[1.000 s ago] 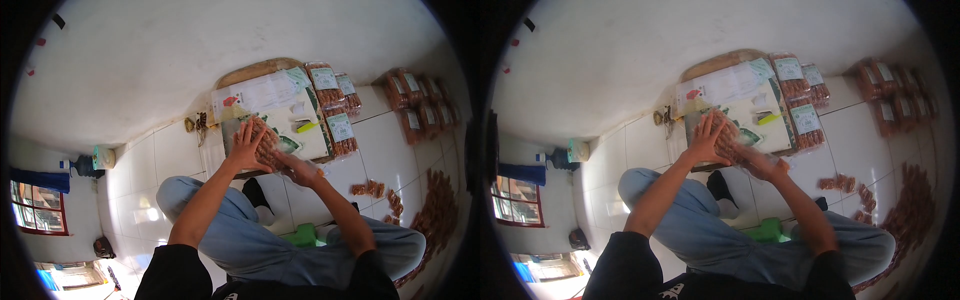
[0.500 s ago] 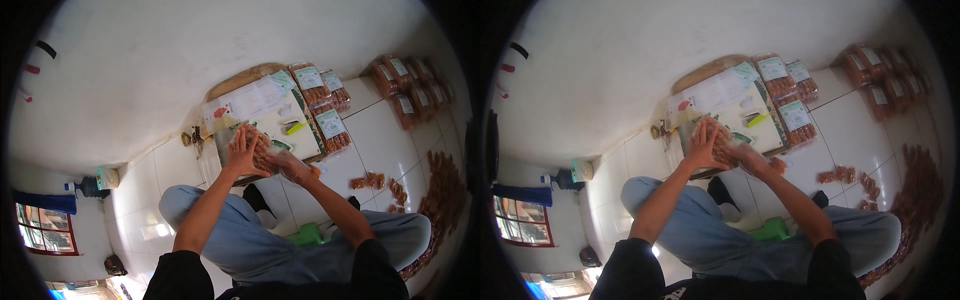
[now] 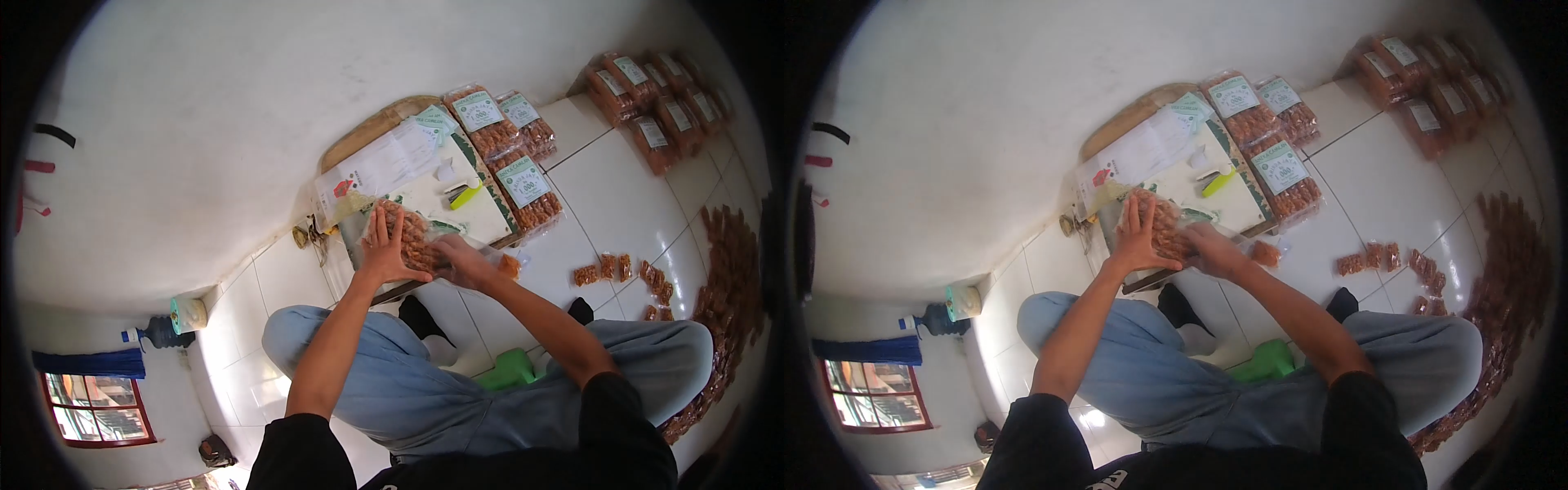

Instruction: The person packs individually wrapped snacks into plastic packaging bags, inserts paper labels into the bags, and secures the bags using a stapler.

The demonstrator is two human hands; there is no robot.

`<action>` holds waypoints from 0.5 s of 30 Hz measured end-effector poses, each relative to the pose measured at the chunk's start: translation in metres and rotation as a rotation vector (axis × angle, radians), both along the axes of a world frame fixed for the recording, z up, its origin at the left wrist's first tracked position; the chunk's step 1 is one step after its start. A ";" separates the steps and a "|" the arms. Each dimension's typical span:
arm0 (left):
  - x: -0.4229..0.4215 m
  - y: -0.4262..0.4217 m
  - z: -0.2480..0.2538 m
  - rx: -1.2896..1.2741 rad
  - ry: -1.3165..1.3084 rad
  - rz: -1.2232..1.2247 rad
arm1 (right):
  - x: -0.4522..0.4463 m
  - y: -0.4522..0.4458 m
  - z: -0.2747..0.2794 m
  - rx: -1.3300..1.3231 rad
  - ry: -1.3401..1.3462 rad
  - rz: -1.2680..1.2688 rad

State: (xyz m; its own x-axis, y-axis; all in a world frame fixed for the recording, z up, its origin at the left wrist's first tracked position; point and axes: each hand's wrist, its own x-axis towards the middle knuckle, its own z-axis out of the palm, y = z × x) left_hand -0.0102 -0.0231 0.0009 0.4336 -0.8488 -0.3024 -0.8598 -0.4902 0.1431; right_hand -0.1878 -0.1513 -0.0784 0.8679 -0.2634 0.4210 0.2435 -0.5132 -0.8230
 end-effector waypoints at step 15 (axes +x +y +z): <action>-0.008 -0.008 -0.025 -0.284 0.105 0.315 | 0.000 -0.005 -0.020 0.824 0.173 0.076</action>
